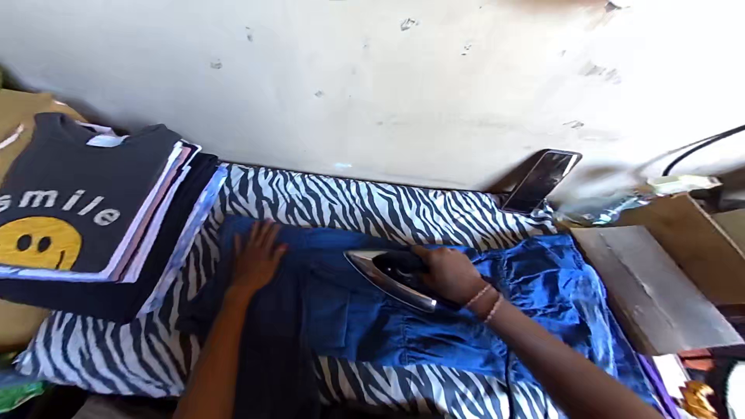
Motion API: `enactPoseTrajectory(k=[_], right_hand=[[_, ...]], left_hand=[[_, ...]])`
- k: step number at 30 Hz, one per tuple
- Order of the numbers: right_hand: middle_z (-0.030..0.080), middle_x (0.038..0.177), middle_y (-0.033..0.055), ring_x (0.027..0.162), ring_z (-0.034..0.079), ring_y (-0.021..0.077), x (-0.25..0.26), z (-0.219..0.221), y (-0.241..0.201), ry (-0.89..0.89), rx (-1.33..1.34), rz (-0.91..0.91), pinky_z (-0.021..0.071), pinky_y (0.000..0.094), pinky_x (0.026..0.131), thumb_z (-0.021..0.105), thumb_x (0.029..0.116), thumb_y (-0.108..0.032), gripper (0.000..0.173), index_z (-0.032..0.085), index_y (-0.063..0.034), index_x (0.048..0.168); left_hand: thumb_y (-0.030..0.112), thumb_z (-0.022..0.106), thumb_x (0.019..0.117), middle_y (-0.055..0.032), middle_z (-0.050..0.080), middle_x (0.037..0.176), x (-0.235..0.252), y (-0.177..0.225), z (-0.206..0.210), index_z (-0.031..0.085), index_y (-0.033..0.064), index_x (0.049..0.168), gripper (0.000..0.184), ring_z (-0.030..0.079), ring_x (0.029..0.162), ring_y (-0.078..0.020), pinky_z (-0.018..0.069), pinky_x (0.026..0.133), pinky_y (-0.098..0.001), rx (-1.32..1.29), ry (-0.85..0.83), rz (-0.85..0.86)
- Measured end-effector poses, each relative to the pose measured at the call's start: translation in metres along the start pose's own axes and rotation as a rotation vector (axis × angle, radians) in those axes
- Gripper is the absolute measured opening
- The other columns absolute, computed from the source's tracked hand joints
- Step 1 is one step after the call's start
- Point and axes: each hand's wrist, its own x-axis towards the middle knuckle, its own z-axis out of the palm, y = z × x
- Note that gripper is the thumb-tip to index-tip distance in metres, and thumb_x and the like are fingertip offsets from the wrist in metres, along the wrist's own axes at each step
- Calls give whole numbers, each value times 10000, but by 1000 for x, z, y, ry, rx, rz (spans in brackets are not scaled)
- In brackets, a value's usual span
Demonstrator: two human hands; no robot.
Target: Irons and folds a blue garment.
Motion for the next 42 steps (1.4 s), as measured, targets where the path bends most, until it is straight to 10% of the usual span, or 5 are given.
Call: enactPoseTrajectory(k=[6,14,26,33,42], right_hand=[[679,1148,270,1096,676,453,-22,3,-47,-87,200,209,539,602,890,465,1061,-533,623,498,5,1374],[649,1091,402,1040,643,598,-123,61,128,276,292,887,485,729,868,487,1064,-500,676,495,99,1377],[665,1186,277,1117,670,457,-60,19,3,-82,369,387,537,604,898,414,1087,-500,605,458,3,1419],[636,1171,378,1114,639,548,-116,50,136,147,392,893,488,680,932,407,1085,-513,699,443,106,1408],[666,1127,312,1095,658,494,-54,16,113,122,429,711,514,630,909,461,1072,-504,620,515,56,1335]], left_hand=[[537,221,1059,-133,304,1662,0,-26,12,349,115,1598,697,202,1550,-405,58,1167,-755,42,29,-48],[560,216,1052,-170,291,1660,-7,-26,8,337,110,1602,721,184,1550,-424,32,1169,-746,41,19,-52],[557,217,1048,-149,289,1666,-6,-34,6,335,110,1603,722,173,1558,-401,25,1174,-733,68,-13,-64],[565,232,1050,-160,275,1668,-9,-36,4,329,110,1605,724,162,1556,-418,16,1173,-738,60,-17,-60],[536,258,1055,-159,292,1662,-9,-38,5,345,103,1596,698,175,1554,-410,36,1175,-728,69,-10,-56]])
